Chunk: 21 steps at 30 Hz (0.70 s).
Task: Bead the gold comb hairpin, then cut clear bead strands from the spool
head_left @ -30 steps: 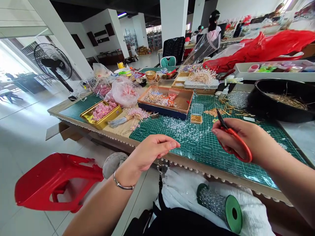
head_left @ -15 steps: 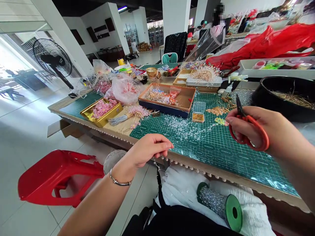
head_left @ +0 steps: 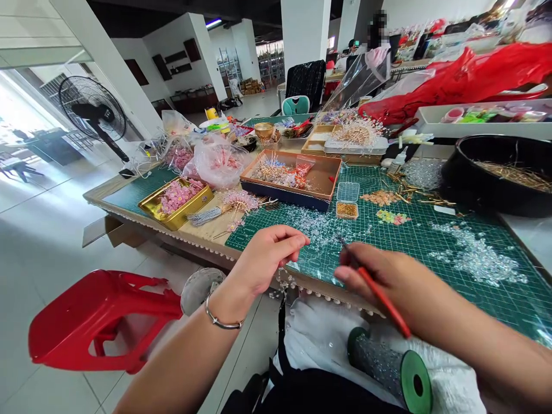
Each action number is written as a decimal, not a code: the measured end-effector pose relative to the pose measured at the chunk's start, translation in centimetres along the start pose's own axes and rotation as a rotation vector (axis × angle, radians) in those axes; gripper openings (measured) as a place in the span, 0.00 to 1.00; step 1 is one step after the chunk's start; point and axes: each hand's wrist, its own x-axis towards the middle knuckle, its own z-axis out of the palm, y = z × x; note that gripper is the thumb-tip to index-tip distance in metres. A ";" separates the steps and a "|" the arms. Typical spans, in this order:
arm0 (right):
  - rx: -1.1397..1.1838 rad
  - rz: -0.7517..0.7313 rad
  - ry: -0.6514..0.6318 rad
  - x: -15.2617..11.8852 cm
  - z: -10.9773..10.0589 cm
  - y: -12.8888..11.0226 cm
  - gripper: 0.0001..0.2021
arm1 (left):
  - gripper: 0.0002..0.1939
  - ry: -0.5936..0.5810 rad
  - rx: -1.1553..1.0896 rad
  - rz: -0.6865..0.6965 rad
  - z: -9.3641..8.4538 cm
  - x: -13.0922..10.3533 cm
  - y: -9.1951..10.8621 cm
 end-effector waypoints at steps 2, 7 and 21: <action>-0.076 -0.016 -0.096 0.5 0.8 -1.1 0.20 | 0.09 0.019 0.030 0.022 0.5 0.6 0.1; -0.125 -0.002 -0.081 2.9 1.4 -0.8 0.22 | 0.08 0.044 0.129 0.040 1.2 2.0 0.0; -0.251 -0.018 -0.058 8.0 1.0 2.0 0.24 | 0.08 0.012 0.093 -0.011 0.3 6.8 -2.0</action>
